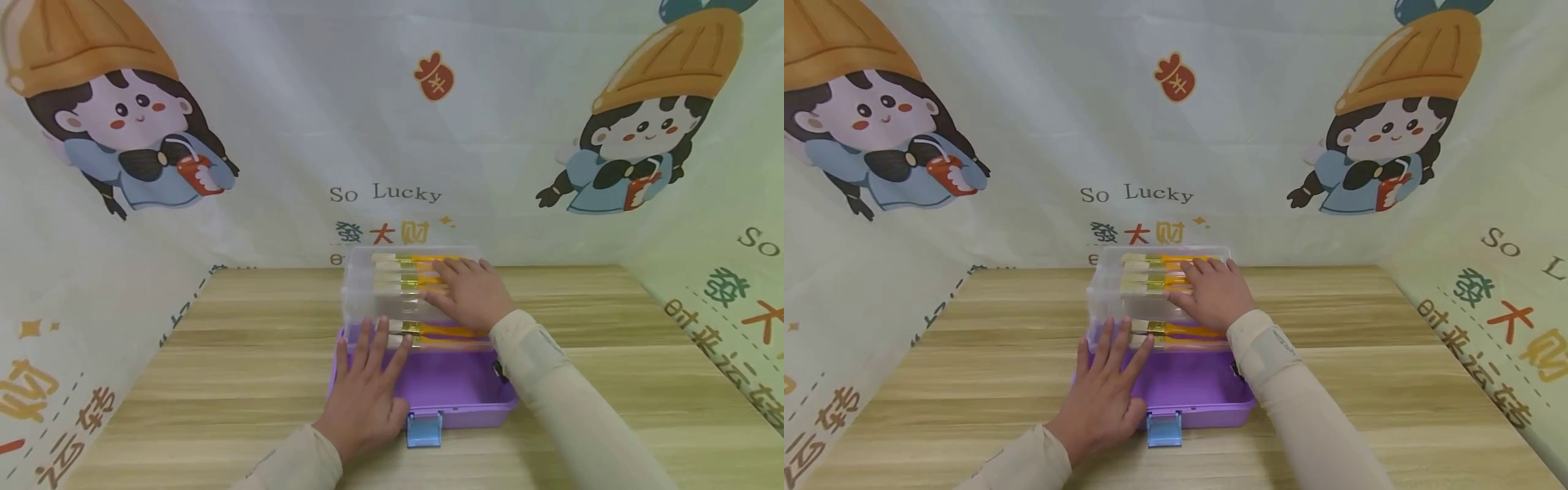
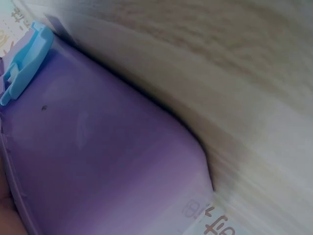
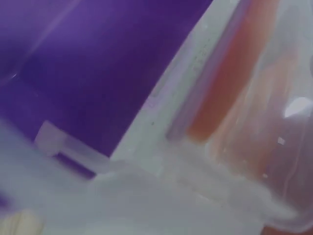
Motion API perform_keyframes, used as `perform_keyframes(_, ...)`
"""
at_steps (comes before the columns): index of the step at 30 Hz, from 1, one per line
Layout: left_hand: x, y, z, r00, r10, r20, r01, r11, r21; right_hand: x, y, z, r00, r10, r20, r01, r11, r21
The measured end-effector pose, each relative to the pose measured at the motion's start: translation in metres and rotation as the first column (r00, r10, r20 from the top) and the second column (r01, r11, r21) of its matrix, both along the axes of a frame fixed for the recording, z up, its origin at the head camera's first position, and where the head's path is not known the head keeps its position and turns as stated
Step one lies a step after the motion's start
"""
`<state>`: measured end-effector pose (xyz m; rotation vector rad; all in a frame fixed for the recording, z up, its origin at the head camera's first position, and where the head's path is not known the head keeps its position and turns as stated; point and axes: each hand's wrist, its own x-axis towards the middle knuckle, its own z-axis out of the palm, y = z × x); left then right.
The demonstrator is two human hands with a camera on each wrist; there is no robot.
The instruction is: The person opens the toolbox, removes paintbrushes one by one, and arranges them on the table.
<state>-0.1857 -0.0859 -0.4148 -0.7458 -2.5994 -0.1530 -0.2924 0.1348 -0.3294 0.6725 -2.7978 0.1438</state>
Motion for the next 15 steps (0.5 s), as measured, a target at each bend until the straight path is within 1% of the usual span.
perform_keyframes(4, -0.001, 0.0, -0.001, 0.999, 0.001, 0.046, -0.002, 1.0, 0.024, -0.012, -0.002, -0.004, 1.0, -0.007, 0.016, 0.007, 1.0, -0.017)
perform_keyframes(10, -0.001, -0.001, 0.0, 0.998, 0.02, 0.058, -0.022, 1.0, 0.021, -0.029, -0.004, -0.011, 0.996, -0.011, 0.091, 0.014, 0.999, -0.033)
perform_keyframes(15, -0.001, 0.0, 0.001, 0.994, 0.011, 0.112, -0.016, 0.999, 0.039, -0.037, -0.002, -0.016, 0.991, -0.019, 0.134, 0.026, 0.998, -0.053)
